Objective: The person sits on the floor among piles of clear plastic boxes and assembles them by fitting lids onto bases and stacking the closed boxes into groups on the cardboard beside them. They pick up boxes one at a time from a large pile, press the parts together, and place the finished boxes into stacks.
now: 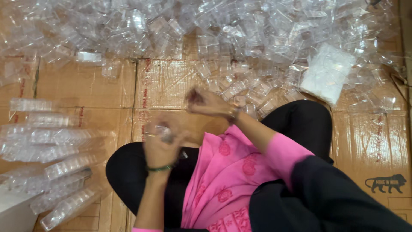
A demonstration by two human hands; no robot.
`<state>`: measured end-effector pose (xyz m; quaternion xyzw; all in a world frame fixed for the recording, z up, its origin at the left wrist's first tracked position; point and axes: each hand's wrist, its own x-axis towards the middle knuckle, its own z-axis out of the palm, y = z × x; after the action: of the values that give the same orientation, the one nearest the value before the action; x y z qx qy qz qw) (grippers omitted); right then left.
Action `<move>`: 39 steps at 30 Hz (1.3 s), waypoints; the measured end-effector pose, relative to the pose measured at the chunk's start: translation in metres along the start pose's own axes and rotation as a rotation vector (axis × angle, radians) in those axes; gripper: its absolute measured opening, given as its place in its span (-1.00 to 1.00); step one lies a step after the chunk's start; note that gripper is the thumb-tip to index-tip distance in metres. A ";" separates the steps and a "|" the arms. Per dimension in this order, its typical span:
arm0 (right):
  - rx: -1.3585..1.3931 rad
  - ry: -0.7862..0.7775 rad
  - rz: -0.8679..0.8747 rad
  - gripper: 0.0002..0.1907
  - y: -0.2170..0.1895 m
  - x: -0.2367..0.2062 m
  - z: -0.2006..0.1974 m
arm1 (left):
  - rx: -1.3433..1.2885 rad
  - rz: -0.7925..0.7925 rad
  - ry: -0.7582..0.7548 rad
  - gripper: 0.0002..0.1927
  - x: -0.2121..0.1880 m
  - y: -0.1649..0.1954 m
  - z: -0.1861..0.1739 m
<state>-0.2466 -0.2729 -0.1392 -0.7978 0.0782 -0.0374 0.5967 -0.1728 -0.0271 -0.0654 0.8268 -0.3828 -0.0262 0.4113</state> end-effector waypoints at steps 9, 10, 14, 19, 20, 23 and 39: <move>-0.548 0.259 -0.144 -0.48 0.071 -0.034 0.006 | -0.655 -0.245 0.043 -0.11 -0.014 -0.069 0.040; -0.859 0.243 -0.263 -0.58 0.066 -0.082 -0.034 | -0.659 -0.206 0.034 -0.15 -0.019 -0.072 0.037; -0.521 0.968 0.034 -0.43 0.056 -0.297 -0.178 | -0.990 -0.510 0.060 -0.35 -0.017 -0.075 0.037; -0.773 0.673 0.905 -0.24 0.098 -0.498 -0.149 | -1.105 -0.612 -0.060 -0.38 0.011 -0.052 0.059; -0.657 0.573 1.142 -0.18 0.103 -0.514 -0.126 | -1.175 -0.673 -0.082 -0.36 0.015 -0.046 0.062; -0.777 0.630 1.108 -0.38 0.087 -0.509 -0.107 | -1.109 -0.776 -0.159 -0.35 0.022 -0.032 0.072; -0.745 0.471 0.350 -0.79 0.066 -0.097 -0.101 | -0.429 -0.303 -0.596 -0.10 -0.004 -0.031 0.132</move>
<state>-0.3629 -0.3703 -0.1706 -0.9022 0.3525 -0.0856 0.2332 -0.2041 -0.1007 -0.1752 0.7256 -0.3448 -0.4047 0.4369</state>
